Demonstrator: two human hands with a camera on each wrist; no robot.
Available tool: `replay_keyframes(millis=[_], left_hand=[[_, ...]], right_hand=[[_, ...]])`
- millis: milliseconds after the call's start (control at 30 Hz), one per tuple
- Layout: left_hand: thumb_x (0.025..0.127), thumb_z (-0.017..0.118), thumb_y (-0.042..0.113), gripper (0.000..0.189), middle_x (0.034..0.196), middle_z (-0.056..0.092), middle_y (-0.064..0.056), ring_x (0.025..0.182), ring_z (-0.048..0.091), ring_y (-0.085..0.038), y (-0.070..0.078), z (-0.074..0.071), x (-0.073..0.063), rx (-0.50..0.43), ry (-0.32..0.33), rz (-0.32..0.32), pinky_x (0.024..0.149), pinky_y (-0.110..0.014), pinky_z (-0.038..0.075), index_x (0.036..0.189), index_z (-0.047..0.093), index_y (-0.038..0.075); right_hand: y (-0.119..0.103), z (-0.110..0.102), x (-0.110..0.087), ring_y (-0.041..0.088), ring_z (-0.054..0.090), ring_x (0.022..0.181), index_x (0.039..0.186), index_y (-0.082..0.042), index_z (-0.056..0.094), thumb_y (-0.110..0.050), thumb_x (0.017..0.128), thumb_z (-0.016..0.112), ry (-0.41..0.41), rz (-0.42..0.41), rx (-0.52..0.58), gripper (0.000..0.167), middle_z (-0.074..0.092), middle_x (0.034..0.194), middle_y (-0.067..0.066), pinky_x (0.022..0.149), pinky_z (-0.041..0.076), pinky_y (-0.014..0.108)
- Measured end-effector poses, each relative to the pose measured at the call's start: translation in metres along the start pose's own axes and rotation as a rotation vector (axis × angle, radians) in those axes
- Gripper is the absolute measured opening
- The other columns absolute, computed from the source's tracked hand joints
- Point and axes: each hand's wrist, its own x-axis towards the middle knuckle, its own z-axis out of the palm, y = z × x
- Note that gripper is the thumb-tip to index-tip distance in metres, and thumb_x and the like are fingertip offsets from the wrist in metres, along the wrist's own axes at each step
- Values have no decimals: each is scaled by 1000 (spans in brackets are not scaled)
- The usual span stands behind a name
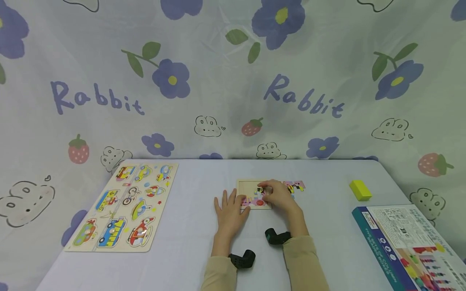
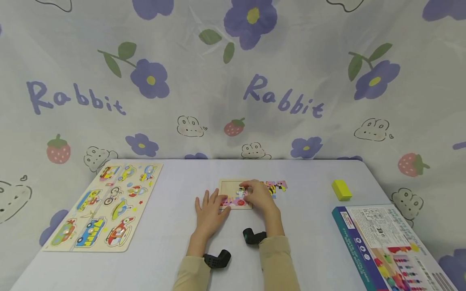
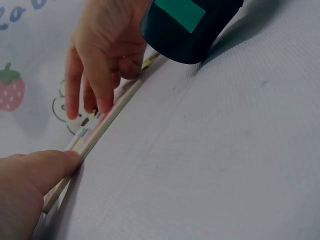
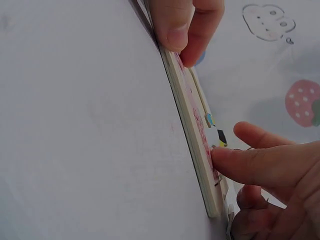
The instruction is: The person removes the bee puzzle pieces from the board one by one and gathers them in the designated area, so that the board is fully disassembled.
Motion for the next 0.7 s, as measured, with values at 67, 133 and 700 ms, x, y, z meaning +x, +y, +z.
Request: replay_keyframes(millis=[67,133,700], left_hand=[[86,60,37,37,143,39,-12,137,20,-40,0,0,0,-3,8,5,105,-63,2,119,58,19],[86,60,37,37,143,39,-12,136,20,-40,0,0,-1,-2,8,7,105,-63,2,119,58,19],[87,59,37,37,143,39,-12,137,19,-40,0,0,-1,-5,10,11,106,-62,2,119,57,19]], right_hand=[[-1,0,0,28,56,103,107,-12,68,1,70,74,10,-16,7,40,64,110,6,88,44,47],[-2,0,0,24,56,94,106,-12,69,3,68,74,22,-30,9,41,64,106,5,82,45,43],[-4,-2,0,20,56,82,106,-11,68,6,74,68,65,-43,76,36,58,87,5,73,48,34]])
